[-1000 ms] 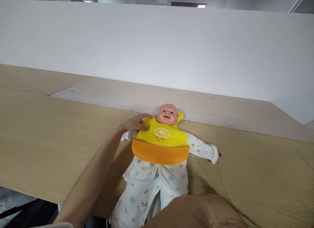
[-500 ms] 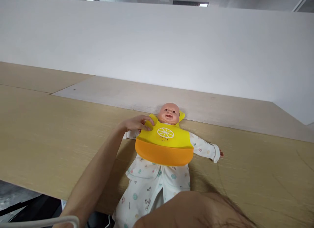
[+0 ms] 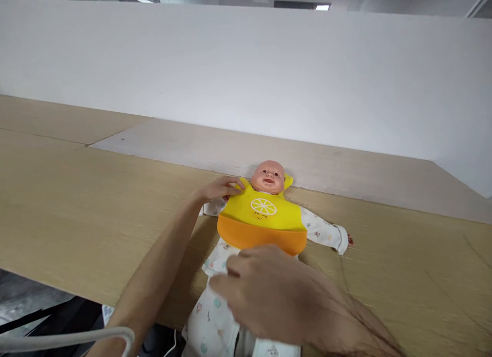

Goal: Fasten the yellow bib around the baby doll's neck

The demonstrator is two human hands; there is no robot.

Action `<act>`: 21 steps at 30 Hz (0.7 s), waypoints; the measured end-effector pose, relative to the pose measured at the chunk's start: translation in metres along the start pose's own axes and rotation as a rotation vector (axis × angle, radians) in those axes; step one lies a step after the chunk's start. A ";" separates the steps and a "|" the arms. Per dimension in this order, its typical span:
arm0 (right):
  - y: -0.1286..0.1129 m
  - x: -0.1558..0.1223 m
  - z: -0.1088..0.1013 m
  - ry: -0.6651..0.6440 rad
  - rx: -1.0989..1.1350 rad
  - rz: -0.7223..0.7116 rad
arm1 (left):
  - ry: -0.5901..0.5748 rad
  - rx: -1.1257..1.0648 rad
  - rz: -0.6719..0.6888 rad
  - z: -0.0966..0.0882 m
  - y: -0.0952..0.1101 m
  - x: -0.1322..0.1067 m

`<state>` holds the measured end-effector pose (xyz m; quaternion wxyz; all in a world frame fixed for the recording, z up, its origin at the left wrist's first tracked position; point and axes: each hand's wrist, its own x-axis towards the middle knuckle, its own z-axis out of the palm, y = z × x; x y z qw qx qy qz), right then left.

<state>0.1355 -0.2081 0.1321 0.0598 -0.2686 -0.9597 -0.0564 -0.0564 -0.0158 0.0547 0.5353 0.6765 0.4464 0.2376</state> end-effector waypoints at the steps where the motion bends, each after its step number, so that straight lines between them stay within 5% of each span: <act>1: 0.001 0.004 0.005 0.026 0.014 0.017 | 0.007 -0.003 0.000 0.001 -0.002 0.001; 6: 0.007 0.022 0.024 -0.002 -0.079 0.160 | 0.079 -0.004 0.002 0.004 -0.010 0.007; 13: 0.003 0.030 0.019 -0.158 -0.116 0.230 | 0.170 -0.019 0.041 0.011 -0.015 0.015; 21: -0.002 0.026 0.023 0.102 -0.241 0.275 | 0.096 -0.041 0.032 0.016 -0.011 0.014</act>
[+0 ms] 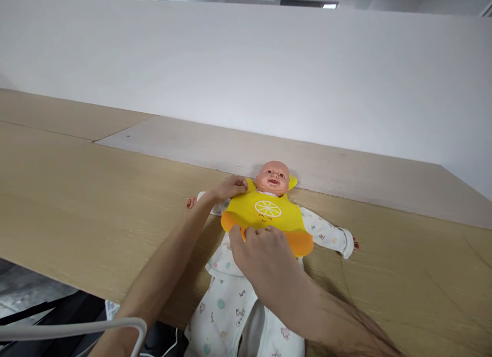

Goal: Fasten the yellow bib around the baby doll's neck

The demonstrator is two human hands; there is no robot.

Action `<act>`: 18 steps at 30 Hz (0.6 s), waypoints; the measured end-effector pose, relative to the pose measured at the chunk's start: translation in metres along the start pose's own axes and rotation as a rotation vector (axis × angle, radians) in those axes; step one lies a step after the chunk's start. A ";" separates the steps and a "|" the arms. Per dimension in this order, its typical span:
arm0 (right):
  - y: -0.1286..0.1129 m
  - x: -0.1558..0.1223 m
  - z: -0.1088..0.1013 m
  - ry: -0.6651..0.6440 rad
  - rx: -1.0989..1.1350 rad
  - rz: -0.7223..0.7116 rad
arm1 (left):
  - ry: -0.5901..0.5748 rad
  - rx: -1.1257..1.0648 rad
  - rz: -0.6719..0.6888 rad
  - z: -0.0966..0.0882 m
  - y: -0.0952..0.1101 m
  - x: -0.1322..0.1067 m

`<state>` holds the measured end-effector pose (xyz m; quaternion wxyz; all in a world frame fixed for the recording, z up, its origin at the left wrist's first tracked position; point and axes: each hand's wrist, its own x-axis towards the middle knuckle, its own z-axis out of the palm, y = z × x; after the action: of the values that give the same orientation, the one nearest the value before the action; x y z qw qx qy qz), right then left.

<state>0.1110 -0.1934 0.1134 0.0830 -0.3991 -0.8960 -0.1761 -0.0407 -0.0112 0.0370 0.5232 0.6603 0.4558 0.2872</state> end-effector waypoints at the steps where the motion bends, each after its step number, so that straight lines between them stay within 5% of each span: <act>1: -0.002 -0.001 0.000 0.031 0.003 0.007 | -0.010 -0.005 -0.001 0.000 0.002 -0.001; 7: -0.009 -0.005 -0.003 -0.064 0.112 -0.046 | -0.012 -0.043 0.013 0.003 0.007 -0.005; 12: 0.025 -0.001 -0.011 -0.281 0.345 -0.134 | 0.024 -0.014 0.025 0.007 0.001 0.001; 14: 0.050 0.003 -0.009 -0.385 0.406 -0.053 | 0.080 0.000 0.030 0.010 -0.002 0.004; 18: 0.109 0.009 0.016 -0.385 0.517 0.265 | 0.240 -0.002 0.047 0.021 -0.008 0.010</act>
<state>0.1865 -0.1135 0.1282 0.0330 -0.5035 -0.8507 0.1476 -0.0209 -0.0109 0.0220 0.4588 0.6313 0.4991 0.3768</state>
